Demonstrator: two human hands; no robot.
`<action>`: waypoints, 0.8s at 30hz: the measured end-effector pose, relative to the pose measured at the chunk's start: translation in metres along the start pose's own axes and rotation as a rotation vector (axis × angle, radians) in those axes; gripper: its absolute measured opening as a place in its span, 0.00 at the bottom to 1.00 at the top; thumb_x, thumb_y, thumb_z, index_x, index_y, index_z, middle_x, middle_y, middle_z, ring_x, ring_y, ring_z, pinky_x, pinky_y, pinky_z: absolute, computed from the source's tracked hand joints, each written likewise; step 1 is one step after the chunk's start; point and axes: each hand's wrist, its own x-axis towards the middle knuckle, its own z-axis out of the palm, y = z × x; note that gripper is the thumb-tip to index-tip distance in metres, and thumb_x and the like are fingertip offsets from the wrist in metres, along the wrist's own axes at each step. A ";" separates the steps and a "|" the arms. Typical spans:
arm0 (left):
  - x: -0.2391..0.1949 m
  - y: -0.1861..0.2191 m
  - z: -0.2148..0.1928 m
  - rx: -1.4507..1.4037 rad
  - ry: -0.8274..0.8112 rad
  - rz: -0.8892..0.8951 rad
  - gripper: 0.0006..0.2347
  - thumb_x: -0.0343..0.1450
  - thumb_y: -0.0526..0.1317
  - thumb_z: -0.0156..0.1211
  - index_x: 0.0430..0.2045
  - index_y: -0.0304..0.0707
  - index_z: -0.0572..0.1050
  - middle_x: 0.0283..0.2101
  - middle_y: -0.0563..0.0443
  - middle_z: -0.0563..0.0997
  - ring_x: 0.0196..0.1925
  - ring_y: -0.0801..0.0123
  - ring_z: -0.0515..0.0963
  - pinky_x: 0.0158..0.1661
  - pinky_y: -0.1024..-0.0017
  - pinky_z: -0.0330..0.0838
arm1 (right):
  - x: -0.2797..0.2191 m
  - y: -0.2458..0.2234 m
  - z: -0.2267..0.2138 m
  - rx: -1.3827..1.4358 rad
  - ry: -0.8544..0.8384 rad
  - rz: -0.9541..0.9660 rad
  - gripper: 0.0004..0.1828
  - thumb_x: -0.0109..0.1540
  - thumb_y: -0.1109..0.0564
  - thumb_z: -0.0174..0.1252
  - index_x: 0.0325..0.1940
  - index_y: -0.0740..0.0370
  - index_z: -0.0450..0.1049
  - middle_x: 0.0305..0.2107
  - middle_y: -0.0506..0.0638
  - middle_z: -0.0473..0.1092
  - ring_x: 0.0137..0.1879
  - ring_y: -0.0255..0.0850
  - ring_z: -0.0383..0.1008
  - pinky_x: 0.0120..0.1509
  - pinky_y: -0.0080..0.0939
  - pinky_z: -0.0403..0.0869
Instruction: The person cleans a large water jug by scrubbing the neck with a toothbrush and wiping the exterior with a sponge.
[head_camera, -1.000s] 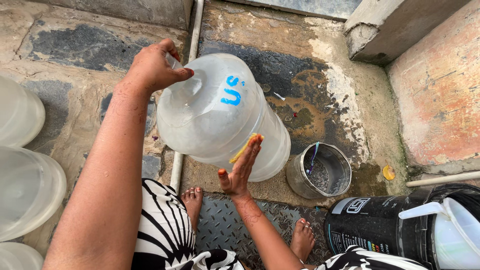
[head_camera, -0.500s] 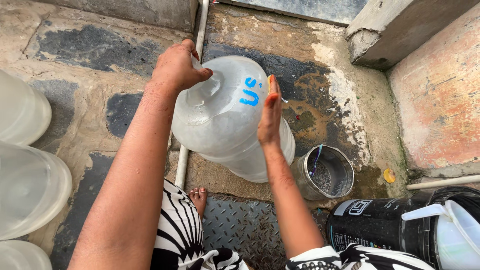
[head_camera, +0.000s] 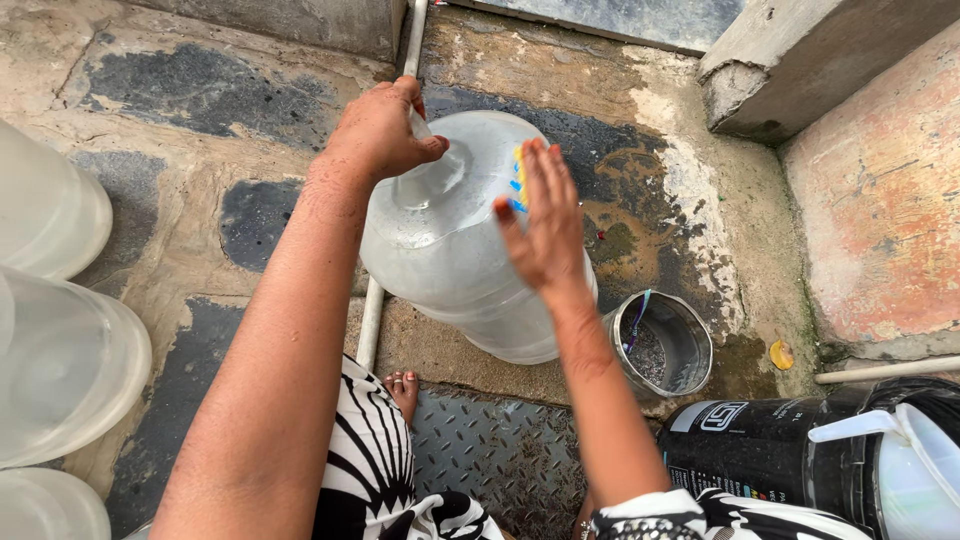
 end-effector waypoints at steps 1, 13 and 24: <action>0.000 0.003 0.001 0.005 0.000 -0.005 0.23 0.60 0.52 0.76 0.41 0.41 0.74 0.48 0.40 0.79 0.53 0.47 0.78 0.53 0.55 0.72 | 0.021 0.009 -0.008 0.057 -0.050 0.073 0.58 0.65 0.17 0.21 0.80 0.65 0.52 0.77 0.63 0.51 0.84 0.58 0.45 0.86 0.56 0.45; 0.004 0.027 0.011 0.049 0.034 -0.070 0.23 0.61 0.50 0.73 0.45 0.39 0.75 0.49 0.41 0.79 0.53 0.47 0.79 0.54 0.54 0.73 | -0.020 -0.163 0.079 -0.698 -0.405 -0.072 0.54 0.63 0.29 0.41 0.76 0.77 0.46 0.73 0.78 0.40 0.79 0.71 0.36 0.79 0.64 0.35; 0.002 0.023 0.005 0.053 -0.024 -0.064 0.25 0.62 0.52 0.73 0.48 0.39 0.74 0.50 0.41 0.80 0.55 0.49 0.79 0.55 0.55 0.73 | -0.076 -0.079 0.054 -0.433 -0.182 -0.339 0.57 0.67 0.19 0.32 0.81 0.69 0.42 0.78 0.64 0.39 0.84 0.55 0.34 0.85 0.53 0.33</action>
